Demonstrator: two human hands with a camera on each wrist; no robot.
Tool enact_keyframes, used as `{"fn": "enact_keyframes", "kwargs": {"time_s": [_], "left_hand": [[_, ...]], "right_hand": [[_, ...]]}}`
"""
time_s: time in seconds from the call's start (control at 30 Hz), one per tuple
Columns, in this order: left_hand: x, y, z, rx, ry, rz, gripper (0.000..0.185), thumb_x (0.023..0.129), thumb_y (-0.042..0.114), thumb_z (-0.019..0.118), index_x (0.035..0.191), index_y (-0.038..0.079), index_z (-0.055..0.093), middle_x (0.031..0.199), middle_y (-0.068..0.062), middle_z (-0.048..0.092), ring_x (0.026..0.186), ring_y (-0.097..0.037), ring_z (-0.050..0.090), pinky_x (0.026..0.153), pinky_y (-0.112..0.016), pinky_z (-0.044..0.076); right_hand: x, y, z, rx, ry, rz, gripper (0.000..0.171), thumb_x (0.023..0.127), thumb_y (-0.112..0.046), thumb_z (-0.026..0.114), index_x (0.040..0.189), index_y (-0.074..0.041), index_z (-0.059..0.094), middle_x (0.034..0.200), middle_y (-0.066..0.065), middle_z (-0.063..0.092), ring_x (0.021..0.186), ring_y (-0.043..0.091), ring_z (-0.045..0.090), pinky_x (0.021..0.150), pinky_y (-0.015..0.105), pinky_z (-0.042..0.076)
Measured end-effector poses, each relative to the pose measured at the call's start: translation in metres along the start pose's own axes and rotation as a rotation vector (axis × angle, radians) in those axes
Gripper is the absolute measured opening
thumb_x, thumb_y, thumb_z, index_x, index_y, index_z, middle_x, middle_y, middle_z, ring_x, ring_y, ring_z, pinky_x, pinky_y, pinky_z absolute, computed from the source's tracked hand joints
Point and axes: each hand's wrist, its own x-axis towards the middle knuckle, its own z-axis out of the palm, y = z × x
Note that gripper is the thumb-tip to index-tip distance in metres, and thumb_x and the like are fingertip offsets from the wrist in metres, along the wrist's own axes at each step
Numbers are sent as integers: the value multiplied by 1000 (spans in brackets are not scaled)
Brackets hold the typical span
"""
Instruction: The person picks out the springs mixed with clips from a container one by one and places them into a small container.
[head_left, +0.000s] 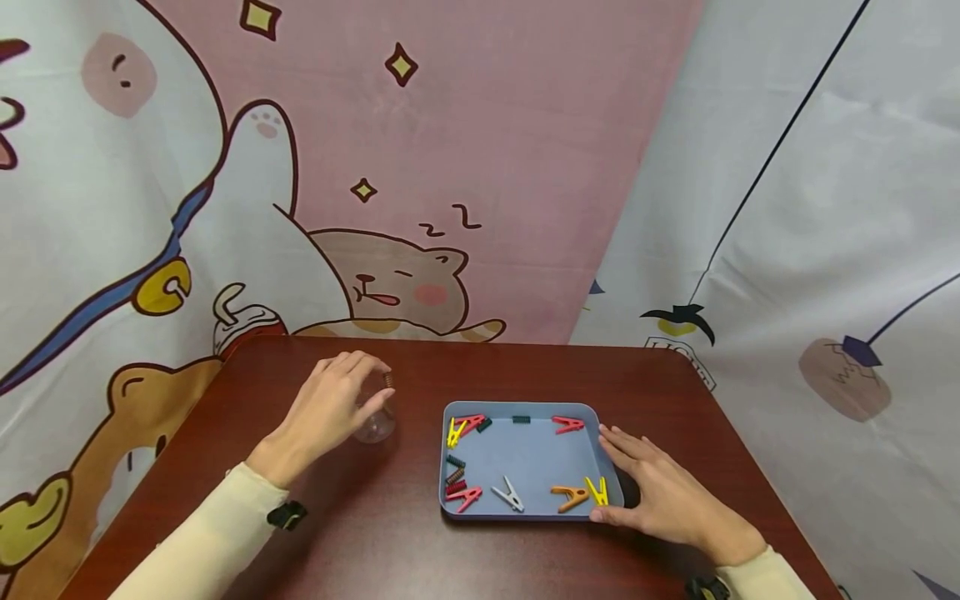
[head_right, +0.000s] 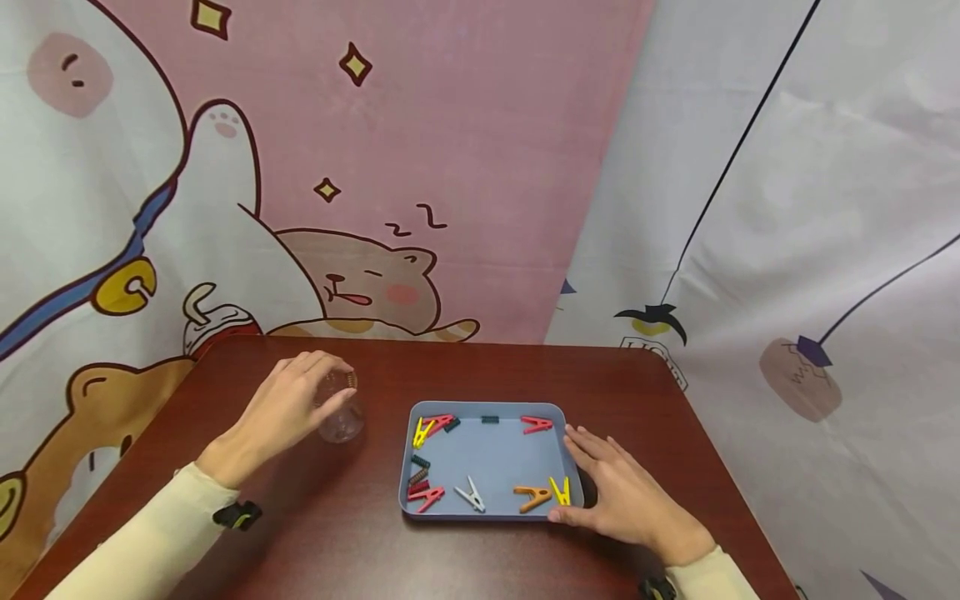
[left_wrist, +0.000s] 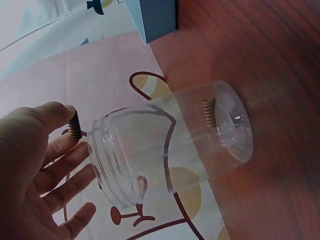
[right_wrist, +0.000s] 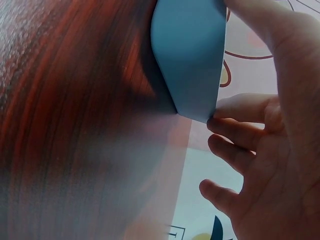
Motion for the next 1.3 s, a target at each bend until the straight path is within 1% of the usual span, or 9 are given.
{"fn": "enact_keyframes", "kwargs": {"time_s": [0.13, 0.33, 0.43, 0.67, 0.8, 0.87, 0.97, 1.13, 1.3], "left_hand": [[-2, -6, 0, -10, -1, -17, 27, 103, 31, 91, 122, 14, 80, 119, -6, 83, 109, -29, 75, 101, -57, 57], [-4, -15, 1, -12, 4, -38, 28, 103, 28, 91, 124, 13, 81, 121, -8, 84, 113, -32, 78, 104, -61, 58], [-5, -19, 0, -11, 6, -43, 31, 103, 27, 91, 127, 10, 81, 122, -10, 84, 111, -33, 78, 101, -61, 59], [-8, -25, -1, -25, 2, -50, 33, 103, 27, 90, 128, 8, 82, 123, -11, 86, 112, -33, 80, 97, -61, 61], [-8, -26, -2, -39, 10, -38, 33, 103, 26, 91, 127, 6, 82, 121, -11, 87, 105, -31, 80, 90, -56, 64], [-8, -26, -3, -46, 8, -37, 32, 102, 25, 91, 126, 6, 83, 120, -12, 87, 100, -29, 79, 85, -52, 64], [-9, -26, -3, -52, 2, -42, 31, 102, 24, 91, 126, 5, 83, 120, -12, 87, 97, -28, 78, 81, -49, 64], [-10, -26, -3, -60, -6, -56, 31, 102, 24, 92, 125, 6, 83, 121, -12, 87, 96, -28, 77, 79, -47, 64], [-9, -26, -3, -67, 1, -53, 31, 102, 23, 92, 125, 5, 83, 120, -13, 87, 96, -27, 76, 79, -47, 64]], "right_hand": [[-1, 0, 0, 4, 1, 1, 123, 82, -85, 90, 169, -4, 59, 182, 14, 53, 169, 48, 49, 136, 78, 34], [-1, 0, -1, 4, 0, -5, 122, 82, -83, 91, 169, -4, 59, 182, 14, 53, 169, 47, 50, 136, 77, 35], [-1, 0, -1, 8, -6, -2, 122, 82, -84, 90, 169, -4, 59, 182, 14, 53, 169, 48, 49, 136, 78, 34], [0, 0, -1, 0, -4, -4, 122, 82, -84, 90, 169, -4, 60, 182, 14, 53, 169, 47, 50, 136, 76, 35], [0, 0, -1, -3, -5, -6, 122, 82, -85, 90, 169, -4, 60, 182, 14, 53, 169, 47, 50, 136, 76, 35], [0, 0, -1, -2, -5, -6, 122, 82, -85, 90, 169, -4, 60, 182, 14, 53, 169, 47, 50, 136, 77, 35], [-1, 1, -1, 0, -5, -7, 122, 82, -85, 90, 169, -4, 60, 183, 13, 52, 169, 47, 50, 136, 77, 35], [-1, 1, 0, 4, -6, -4, 123, 82, -86, 89, 169, -4, 59, 183, 13, 52, 170, 47, 49, 136, 77, 35], [-1, 1, -1, 4, -5, -1, 123, 82, -86, 89, 169, -5, 59, 183, 13, 52, 170, 47, 49, 136, 77, 35]]}}
